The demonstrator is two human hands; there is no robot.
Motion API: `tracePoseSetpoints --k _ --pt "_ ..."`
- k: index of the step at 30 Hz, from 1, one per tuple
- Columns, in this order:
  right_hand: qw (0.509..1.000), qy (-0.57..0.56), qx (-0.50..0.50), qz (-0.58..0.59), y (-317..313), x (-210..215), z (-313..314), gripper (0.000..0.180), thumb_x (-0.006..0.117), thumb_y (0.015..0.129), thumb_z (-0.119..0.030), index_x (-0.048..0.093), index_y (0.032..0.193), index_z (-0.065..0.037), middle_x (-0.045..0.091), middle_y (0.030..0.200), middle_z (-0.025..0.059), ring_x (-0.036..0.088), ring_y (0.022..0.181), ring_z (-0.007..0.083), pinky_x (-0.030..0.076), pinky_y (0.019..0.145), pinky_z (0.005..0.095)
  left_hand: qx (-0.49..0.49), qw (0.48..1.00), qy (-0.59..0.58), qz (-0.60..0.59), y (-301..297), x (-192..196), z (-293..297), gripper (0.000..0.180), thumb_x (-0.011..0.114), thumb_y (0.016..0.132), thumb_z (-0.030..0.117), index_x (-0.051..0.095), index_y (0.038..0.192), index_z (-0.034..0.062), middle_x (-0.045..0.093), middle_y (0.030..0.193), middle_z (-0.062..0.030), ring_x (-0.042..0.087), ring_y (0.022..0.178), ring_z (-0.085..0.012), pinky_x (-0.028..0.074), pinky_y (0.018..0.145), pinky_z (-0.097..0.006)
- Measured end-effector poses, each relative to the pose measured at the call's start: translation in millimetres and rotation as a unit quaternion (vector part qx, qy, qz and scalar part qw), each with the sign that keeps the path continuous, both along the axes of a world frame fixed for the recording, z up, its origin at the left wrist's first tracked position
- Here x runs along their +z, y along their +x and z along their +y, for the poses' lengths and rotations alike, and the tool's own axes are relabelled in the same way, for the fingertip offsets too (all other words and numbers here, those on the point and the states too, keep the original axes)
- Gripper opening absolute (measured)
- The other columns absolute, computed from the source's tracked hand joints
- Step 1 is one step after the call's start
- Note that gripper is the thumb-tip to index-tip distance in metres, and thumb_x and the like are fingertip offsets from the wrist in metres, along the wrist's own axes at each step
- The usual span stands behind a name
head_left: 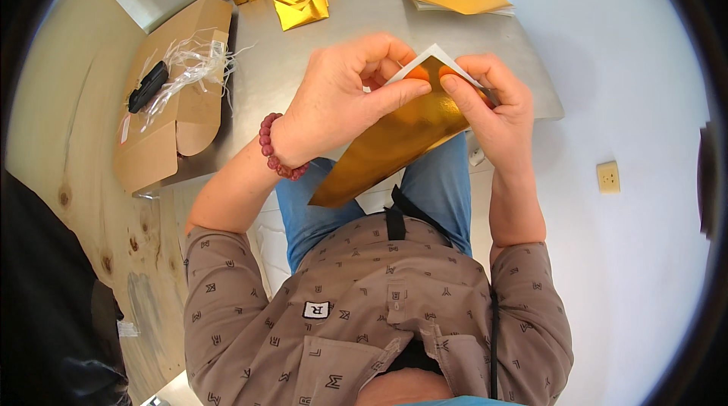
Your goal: The person folds a gold sheet of paper into a small triangular packet by hand, pressing creases and tucking flaps. They place the finished packet on a growing stack and repeat the process with another sheet.
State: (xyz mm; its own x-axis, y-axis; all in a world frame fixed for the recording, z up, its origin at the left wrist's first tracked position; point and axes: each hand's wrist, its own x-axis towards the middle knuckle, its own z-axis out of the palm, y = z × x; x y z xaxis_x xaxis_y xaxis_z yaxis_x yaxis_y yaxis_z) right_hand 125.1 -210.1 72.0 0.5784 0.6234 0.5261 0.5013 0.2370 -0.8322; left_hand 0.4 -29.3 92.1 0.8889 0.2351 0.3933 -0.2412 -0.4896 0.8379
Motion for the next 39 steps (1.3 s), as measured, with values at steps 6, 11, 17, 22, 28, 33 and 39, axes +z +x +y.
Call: tracePoseSetpoints --k 6,11,17,22,28,33,39 --pt "1.0 -0.015 0.008 -0.015 -5.3 3.6 -1.8 0.005 0.072 0.096 -0.006 0.07 0.098 -0.002 0.067 0.083 -0.0031 0.056 0.077 0.0023 0.045 0.066 0.02 0.001 0.999 -0.003 -0.048 0.6 -6.9 -3.7 0.019 0.08 0.093 0.018 0.074 0.102 0.003 0.069 0.075 0.0015 0.057 0.065 -0.0024 0.047 0.058 -0.022" --pt "1.0 -0.016 0.017 -0.02 -7.3 3.5 -1.3 0.005 0.072 0.097 -0.006 0.07 0.098 -0.001 0.066 0.084 -0.0029 0.055 0.076 0.0024 0.044 0.065 0.0196 -0.005 0.996 -0.047 -0.074 4.9 -12.1 -3.3 0.015 0.078 0.095 0.016 0.075 0.099 0.0024 0.067 0.073 0.0024 0.055 0.065 -0.0013 0.044 0.057 -0.021" --pt "1.0 -0.011 0.018 -0.023 -9.4 3.5 -2.8 0.004 0.071 0.098 -0.004 0.069 0.097 0.0 0.065 0.085 -0.0024 0.055 0.077 0.0025 0.043 0.063 0.0191 0.01 0.998 -0.028 -0.051 -3.1 -7.9 -5.0 0.014 0.076 0.096 0.015 0.075 0.098 0.0018 0.064 0.07 0.0031 0.052 0.065 -0.0006 0.043 0.056 -0.02" --pt "0.999 -0.015 0.022 -0.025 -10.5 5.4 -4.7 0.005 0.071 0.098 -0.004 0.068 0.096 0.0 0.065 0.084 -0.0023 0.055 0.076 0.0024 0.043 0.062 0.0184 0.008 0.999 -0.02 -0.036 -6.0 -3.7 -4.6 0.014 0.076 0.096 0.015 0.075 0.099 0.0013 0.067 0.073 0.0027 0.054 0.066 -0.0008 0.045 0.058 -0.02" --pt "0.999 -0.009 0.024 -0.027 -11.3 3.3 -2.5 0.005 0.071 0.097 -0.004 0.069 0.095 -0.001 0.064 0.081 -0.0022 0.053 0.073 0.0018 0.04 0.059 0.0191 -0.002 0.994 -0.072 -0.083 -1.8 -7.9 -8.8 0.013 0.074 0.097 0.013 0.076 0.102 0.0002 0.072 0.082 0.0007 0.061 0.073 -0.0021 0.05 0.064 -0.019" --pt "0.999 -0.011 0.021 -0.032 -11.3 3.5 -3.6 0.005 0.072 0.097 -0.004 0.069 0.096 -0.001 0.064 0.081 -0.0018 0.053 0.072 0.0021 0.04 0.059 0.0194 -0.008 0.996 -0.058 -0.06 -7.2 -4.9 -8.7 0.011 0.072 0.099 0.008 0.074 0.105 -0.0015 0.07 0.087 0.0016 0.056 0.075 -0.002 0.046 0.064 -0.019" --pt "0.999 -0.008 0.026 -0.033 -12.2 4.4 -3.5 0.004 0.071 0.097 -0.004 0.069 0.097 0.0 0.066 0.083 -0.0004 0.059 0.075 0.004 0.046 0.062 0.0201 -0.002 0.998 -0.035 -0.056 -7.9 -4.6 -8.2 0.01 0.072 0.099 0.006 0.073 0.105 -0.0023 0.068 0.086 0.0021 0.055 0.075 -0.0026 0.044 0.064 -0.019"
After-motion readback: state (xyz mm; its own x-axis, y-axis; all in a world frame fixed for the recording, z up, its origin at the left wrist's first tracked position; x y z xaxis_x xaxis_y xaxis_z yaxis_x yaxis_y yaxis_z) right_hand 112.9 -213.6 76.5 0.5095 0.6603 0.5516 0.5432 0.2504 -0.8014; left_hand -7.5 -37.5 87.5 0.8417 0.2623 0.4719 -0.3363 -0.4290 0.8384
